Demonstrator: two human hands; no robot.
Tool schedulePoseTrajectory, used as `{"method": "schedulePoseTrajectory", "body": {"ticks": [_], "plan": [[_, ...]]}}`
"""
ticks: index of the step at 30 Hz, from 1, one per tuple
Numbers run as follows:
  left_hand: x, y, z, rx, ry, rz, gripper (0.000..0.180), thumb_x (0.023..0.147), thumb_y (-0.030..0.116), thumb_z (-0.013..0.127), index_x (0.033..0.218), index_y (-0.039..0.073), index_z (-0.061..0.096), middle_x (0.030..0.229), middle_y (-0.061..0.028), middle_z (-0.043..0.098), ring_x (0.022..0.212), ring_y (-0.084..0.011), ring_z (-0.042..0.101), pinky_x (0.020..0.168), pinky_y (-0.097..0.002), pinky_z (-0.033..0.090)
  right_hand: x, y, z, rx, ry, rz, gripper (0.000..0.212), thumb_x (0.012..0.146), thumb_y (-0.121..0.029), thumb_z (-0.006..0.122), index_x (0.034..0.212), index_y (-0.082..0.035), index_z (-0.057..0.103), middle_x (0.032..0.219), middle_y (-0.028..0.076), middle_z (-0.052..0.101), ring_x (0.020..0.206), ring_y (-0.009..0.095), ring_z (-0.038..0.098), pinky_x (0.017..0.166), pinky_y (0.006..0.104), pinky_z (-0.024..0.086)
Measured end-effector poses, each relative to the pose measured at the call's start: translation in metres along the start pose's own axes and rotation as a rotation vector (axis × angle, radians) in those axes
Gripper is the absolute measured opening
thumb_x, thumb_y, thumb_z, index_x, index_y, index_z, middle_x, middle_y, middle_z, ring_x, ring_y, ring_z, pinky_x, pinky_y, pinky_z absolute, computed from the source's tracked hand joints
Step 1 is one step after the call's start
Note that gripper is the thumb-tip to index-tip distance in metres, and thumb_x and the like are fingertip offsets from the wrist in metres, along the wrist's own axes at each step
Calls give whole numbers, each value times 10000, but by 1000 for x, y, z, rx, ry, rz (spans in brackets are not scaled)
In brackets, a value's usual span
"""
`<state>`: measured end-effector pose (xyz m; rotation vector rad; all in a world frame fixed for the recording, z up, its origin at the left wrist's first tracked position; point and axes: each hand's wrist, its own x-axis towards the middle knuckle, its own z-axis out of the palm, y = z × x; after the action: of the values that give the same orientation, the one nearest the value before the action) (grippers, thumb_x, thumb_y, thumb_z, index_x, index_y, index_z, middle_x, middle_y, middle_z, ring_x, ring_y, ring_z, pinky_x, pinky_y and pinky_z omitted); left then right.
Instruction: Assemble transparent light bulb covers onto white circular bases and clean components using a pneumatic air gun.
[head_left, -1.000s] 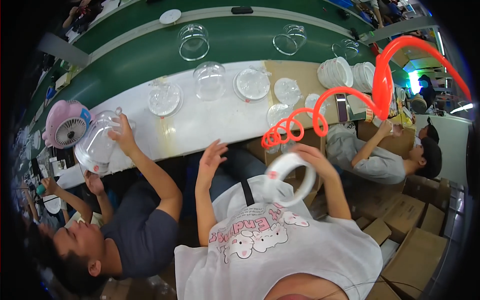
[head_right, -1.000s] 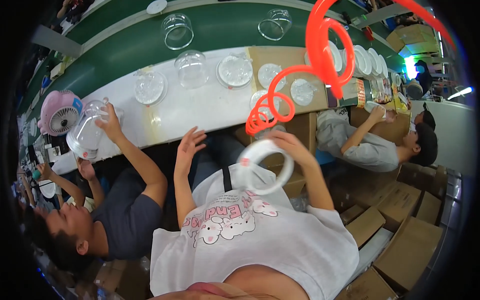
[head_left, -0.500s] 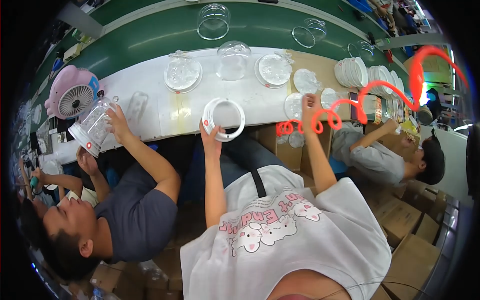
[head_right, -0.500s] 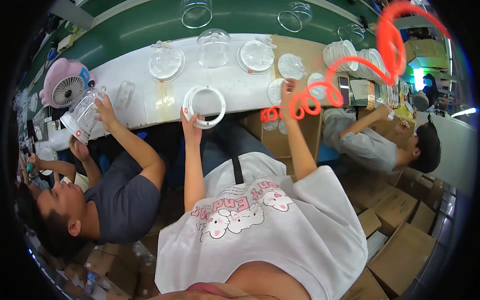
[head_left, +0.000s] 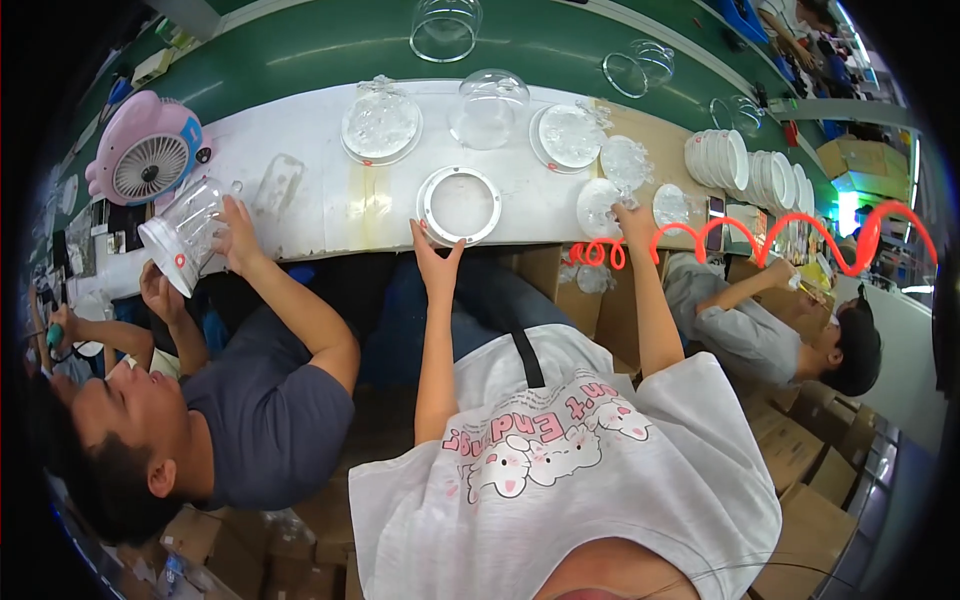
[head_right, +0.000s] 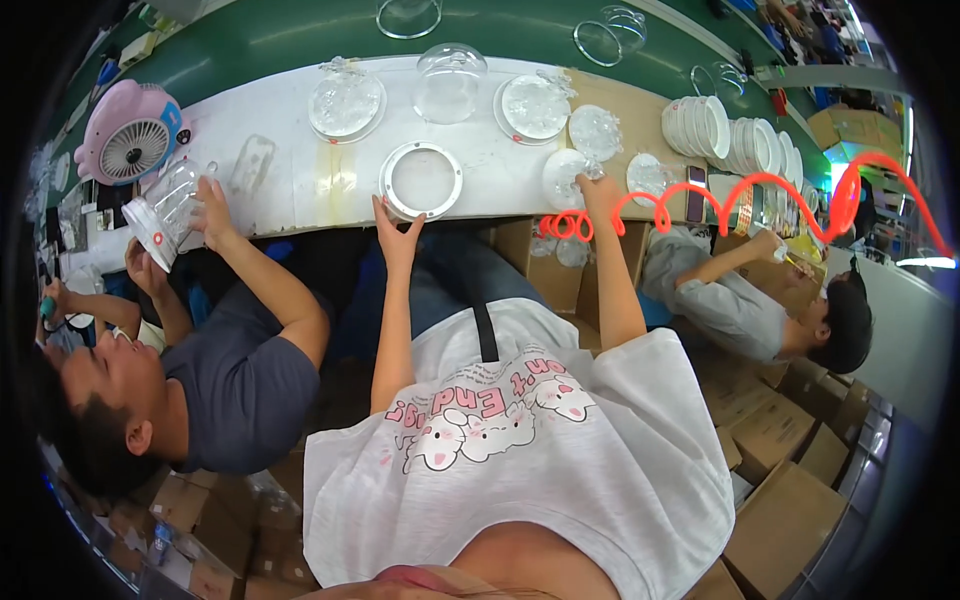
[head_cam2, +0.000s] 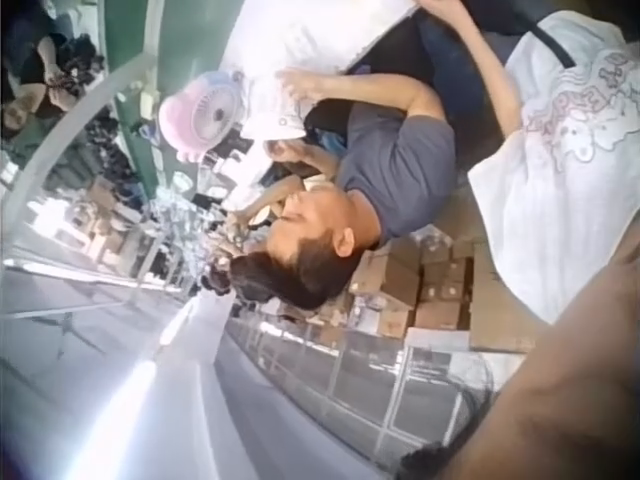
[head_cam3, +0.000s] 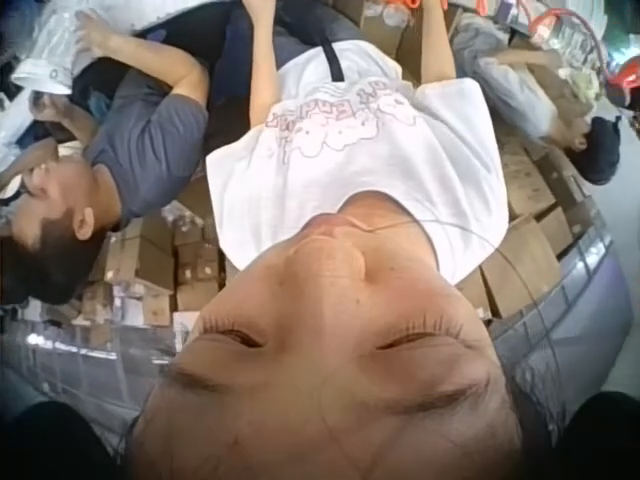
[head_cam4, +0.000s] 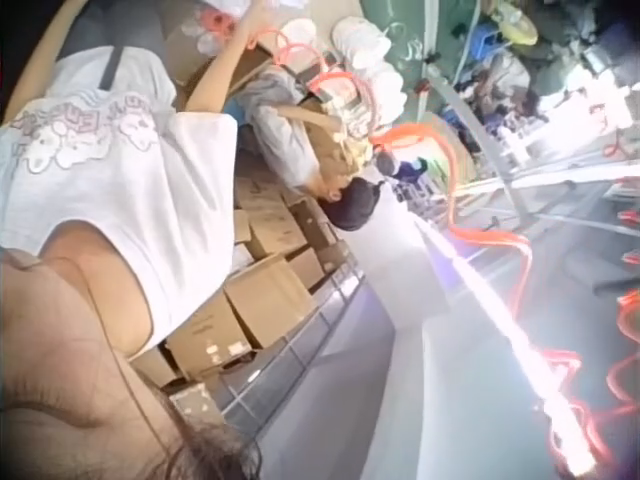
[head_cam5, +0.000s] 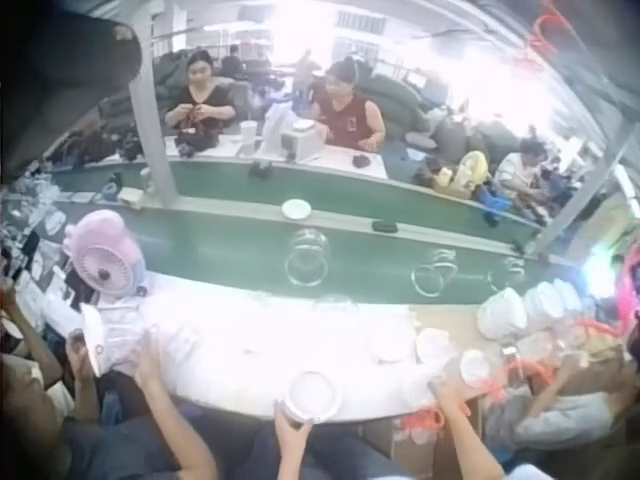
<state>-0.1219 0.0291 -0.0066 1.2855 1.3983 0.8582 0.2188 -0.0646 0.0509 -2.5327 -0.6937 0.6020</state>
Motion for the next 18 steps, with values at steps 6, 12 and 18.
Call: {"method": "schedulePoseTrajectory", "body": {"ticks": [6,12,18], "plan": [[-3,-1,-19,91,-35,42,1028,608,115,792,1392,1,137,1400,-224,230,1283,-347,268,1038,-389,275,-39,-44,-28,574,-311,-8,194,768,-116,545,865,31,627,796,99,656,780,170,618,768,269,457],[10,0,-37,461,-108,225,1107,549,188,822,1404,37,135,1449,-158,173,1331,-379,124,1059,-470,170,-59,-94,-18,982,-421,28,325,816,-192,418,1020,34,531,875,127,629,812,236,641,778,314,487],[37,-6,-39,521,-225,279,1145,508,298,833,1403,61,158,1443,-111,227,1344,-380,82,1032,-569,116,-71,-121,43,858,-555,71,327,806,-205,473,1037,21,522,824,89,609,805,242,648,742,316,497]]}}
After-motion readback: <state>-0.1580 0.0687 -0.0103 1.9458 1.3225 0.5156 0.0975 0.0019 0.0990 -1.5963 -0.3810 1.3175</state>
